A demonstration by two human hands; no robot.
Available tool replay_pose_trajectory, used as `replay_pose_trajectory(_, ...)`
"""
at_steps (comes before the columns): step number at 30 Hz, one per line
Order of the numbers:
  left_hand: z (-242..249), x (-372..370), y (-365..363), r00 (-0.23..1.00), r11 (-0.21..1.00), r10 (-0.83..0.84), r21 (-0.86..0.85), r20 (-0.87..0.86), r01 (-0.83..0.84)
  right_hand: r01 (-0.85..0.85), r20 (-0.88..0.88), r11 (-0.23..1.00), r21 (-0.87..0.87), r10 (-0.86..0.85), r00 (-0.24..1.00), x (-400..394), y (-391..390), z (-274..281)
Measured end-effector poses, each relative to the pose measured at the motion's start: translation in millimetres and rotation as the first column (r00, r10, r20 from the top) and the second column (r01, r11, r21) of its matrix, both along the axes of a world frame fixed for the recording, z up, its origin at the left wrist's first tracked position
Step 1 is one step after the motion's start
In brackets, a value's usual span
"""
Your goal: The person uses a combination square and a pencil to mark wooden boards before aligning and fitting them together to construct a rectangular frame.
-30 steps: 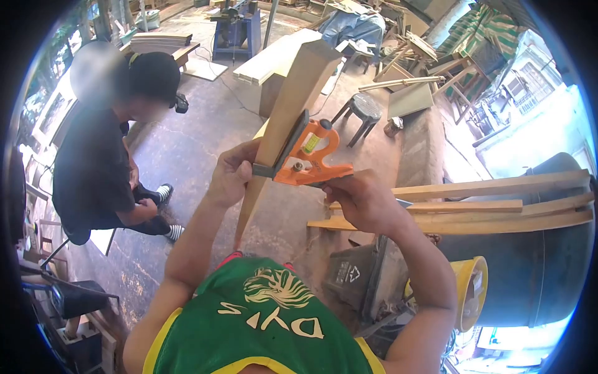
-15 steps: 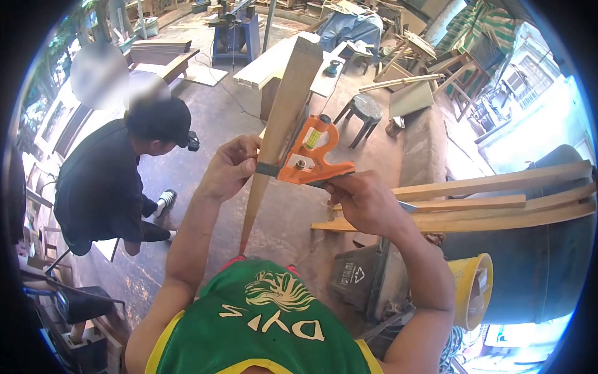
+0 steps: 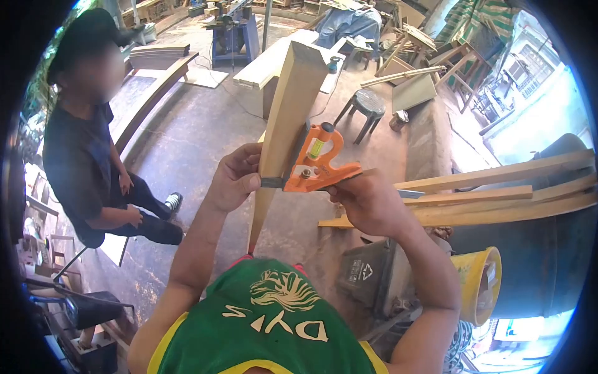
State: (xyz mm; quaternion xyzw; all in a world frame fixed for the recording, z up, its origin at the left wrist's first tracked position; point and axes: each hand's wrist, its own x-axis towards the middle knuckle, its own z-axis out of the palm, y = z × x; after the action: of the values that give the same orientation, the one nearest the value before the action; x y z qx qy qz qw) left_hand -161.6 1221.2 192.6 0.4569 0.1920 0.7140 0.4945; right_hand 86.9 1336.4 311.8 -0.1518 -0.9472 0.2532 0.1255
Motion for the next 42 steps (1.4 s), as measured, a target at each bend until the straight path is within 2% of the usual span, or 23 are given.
replay_pose_trajectory(2, 0.7, 1.3, -2.0, 0.998, 0.998, 0.052, 0.042, -0.027, -0.051, -0.013, -0.008, 0.999, 0.051, 0.013, 1.0, -5.3, -2.6, 1.3)
replay_pose_trajectory(4, -2.4, -0.4, -3.5, 0.997, 0.997, 0.076, 0.016, -0.03, -0.076, -0.009, -0.159, 0.999, 0.035, 0.015, 0.987, -10.9, -8.5, -2.4)
replay_pose_trajectory(6, -2.6, -1.4, -3.3, 0.995, 0.997, 0.081, 0.005, -0.051, -0.081, 0.006, -0.163, 1.0, 0.001, -0.006, 0.987, -10.5, -10.0, -7.4)
replay_pose_trajectory(8, 0.8, -0.5, -3.8, 0.998, 0.998, 0.069, -0.007, 0.003, -0.069, 0.017, -0.208, 0.999, 0.043, -0.007, 0.978, -12.2, -10.3, -14.1)
replay_pose_trajectory(11, 2.9, -4.3, -7.1, 0.992, 0.993, 0.119, 0.015, -0.044, -0.119, 0.102, -0.179, 0.994, 0.04, -0.093, 0.979, -21.2, -16.6, -7.4)
replay_pose_trajectory(14, 1.5, -16.9, -14.9, 0.973, 0.981, 0.194, -0.006, -0.124, -0.196, -0.011, -0.131, 1.0, 0.018, 0.014, 0.991, -23.6, -21.2, 2.2)
replay_pose_trajectory(16, 5.0, -15.6, -17.5, 0.977, 0.982, 0.186, -0.022, -0.101, -0.189, -0.032, -0.13, 0.999, -0.036, 0.027, 0.991, -23.7, -17.2, -6.0)
replay_pose_trajectory(18, 3.6, -11.5, -16.0, 0.982, 0.985, 0.168, -0.033, -0.086, -0.172, 0.058, -0.192, 0.997, -0.059, -0.068, 0.979, -26.5, -12.9, -9.8)
replay_pose_trajectory(19, -1.0, -10.3, -16.2, 0.988, 0.992, 0.119, -0.025, -0.095, -0.121, 0.05, -0.198, 0.997, -0.061, -0.061, 0.978, -26.6, -14.6, -11.2)
replay_pose_trajectory(21, -5.8, -8.9, -18.6, 0.99, 0.995, 0.09, -0.041, -0.106, -0.095, 0.148, -0.301, 0.961, -0.236, -0.217, 0.928, -30.0, -18.1, -13.0)
replay_pose_trajectory(22, -4.7, -7.0, -21.0, 0.987, 0.993, 0.109, -0.037, -0.118, -0.114, 0.127, -0.313, 0.964, -0.235, -0.199, 0.929, -30.6, -18.8, -12.6)
replay_pose_trajectory(24, 0.6, -7.6, -22.5, 0.998, 0.999, 0.011, -0.047, -0.065, -0.014, 0.169, -0.341, 0.986, 0.007, -0.156, 0.927, -27.0, -16.4, -11.6)
replay_pose_trajectory(25, 2.9, -10.2, -19.5, 0.994, 0.999, 0.032, 0.006, -0.101, -0.031, 0.116, -0.314, 0.99, 0.08, -0.085, 0.946, -23.4, -11.6, -13.0)
replay_pose_trajectory(26, 1.6, -10.4, -18.3, 0.991, 0.998, 0.05, 0.048, -0.124, -0.044, 0.105, -0.329, 0.991, 0.083, -0.072, 0.941, -27.2, -15.6, -13.0)
replay_pose_trajectory(28, 7.5, -10.0, -19.9, 0.991, 0.998, 0.05, 0.054, -0.126, -0.043, 0.218, -0.432, 0.952, -0.213, -0.292, 0.853, -28.4, -29.0, -10.4)
replay_pose_trajectory(29, 8.9, -9.2, -22.5, 0.99, 0.998, 0.021, -0.049, -0.142, -0.029, 0.209, -0.397, 0.974, -0.082, -0.225, 0.89, -26.6, -23.9, -9.7)
replay_pose_trajectory(31, 12.6, -9.0, -22.7, 0.989, 0.988, -0.029, -0.155, -0.143, 0.007, 0.212, -0.417, 0.969, -0.125, -0.245, 0.875, -26.6, -21.1, -15.5)
replay_pose_trajectory(33, 10.3, -4.2, -15.4, 0.986, 0.999, 0.051, -0.004, -0.156, -0.052, 0.197, -0.438, 0.951, -0.239, -0.286, 0.852, -21.9, -20.8, -20.1)
replay_pose_trajectory(37, 2.8, 3.0, -8.1, 0.994, 1.0, -0.002, 0.008, -0.106, 0.003, 0.249, -0.418, 0.953, -0.174, -0.301, 0.857, -20.6, -20.7, -14.9)
replay_pose_trajectory(39, 1.4, 2.8, -9.4, 0.985, 0.998, 0.05, 0.05, -0.164, -0.042, 0.182, -0.412, 0.952, -0.246, -0.272, 0.87, -20.5, -15.9, -22.9)
replay_pose_trajectory(42, 2.0, 4.4, -10.6, 0.984, 0.998, 0.069, 0.024, -0.162, -0.066, 0.159, -0.433, 0.964, -0.211, -0.238, 0.869, -20.1, -12.4, -24.6)
